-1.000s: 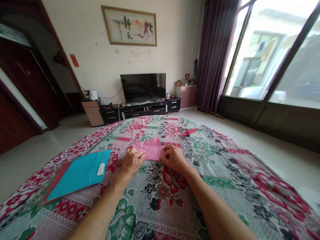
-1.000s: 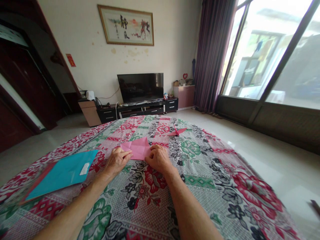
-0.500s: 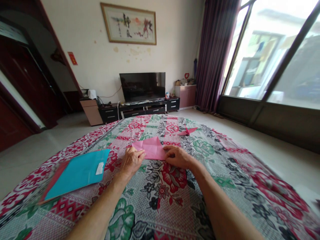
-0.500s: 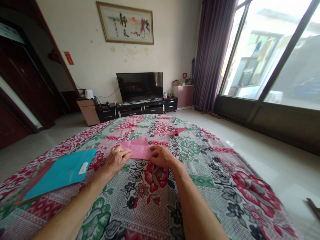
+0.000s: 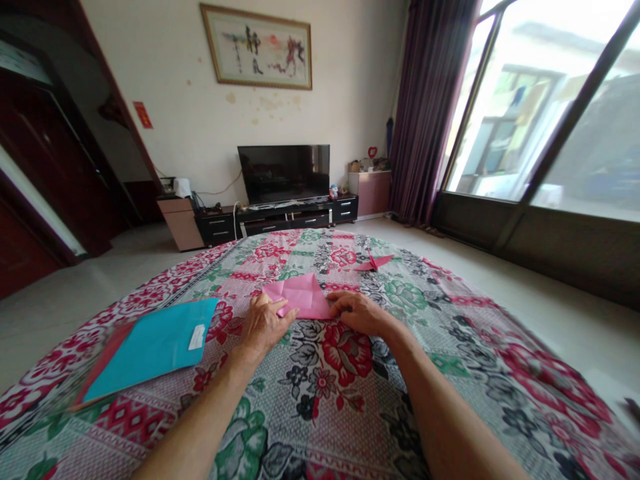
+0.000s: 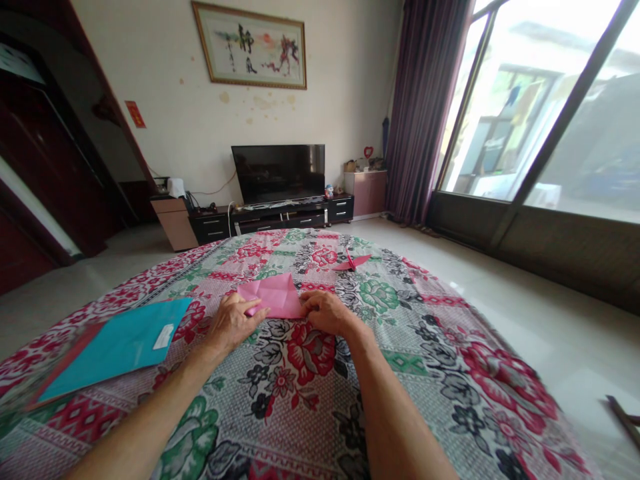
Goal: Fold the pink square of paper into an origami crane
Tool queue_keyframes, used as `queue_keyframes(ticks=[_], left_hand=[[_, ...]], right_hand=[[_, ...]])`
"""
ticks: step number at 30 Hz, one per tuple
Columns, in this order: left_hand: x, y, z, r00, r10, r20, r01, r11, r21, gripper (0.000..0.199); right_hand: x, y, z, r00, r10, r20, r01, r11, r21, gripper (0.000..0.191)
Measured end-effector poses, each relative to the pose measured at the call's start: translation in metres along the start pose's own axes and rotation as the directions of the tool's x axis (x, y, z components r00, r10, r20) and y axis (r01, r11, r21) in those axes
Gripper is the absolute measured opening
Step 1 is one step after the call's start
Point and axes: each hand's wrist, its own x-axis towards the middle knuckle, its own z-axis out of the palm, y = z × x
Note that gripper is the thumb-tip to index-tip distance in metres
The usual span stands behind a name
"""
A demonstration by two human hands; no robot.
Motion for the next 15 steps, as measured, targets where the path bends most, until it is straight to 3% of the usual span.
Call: queue_keyframes(ticks=[8, 15], left_hand=[[0.000, -0.002, 0.005, 1.000, 0.002, -0.015, -0.001, 1.000, 0.010, 0.034], [0.000, 0.000, 0.003, 1.000, -0.020, -0.011, 0.020, 1.000, 0.017, 0.035]], right_hand=[[-0.001, -0.002, 0.003, 1.000, -0.004, -0.026, 0.003, 0.999, -0.045, 0.015], [0.001, -0.005, 0.011, 0.995, -0.002, -0.096, -0.010, 0.992, -0.127, 0.018]])
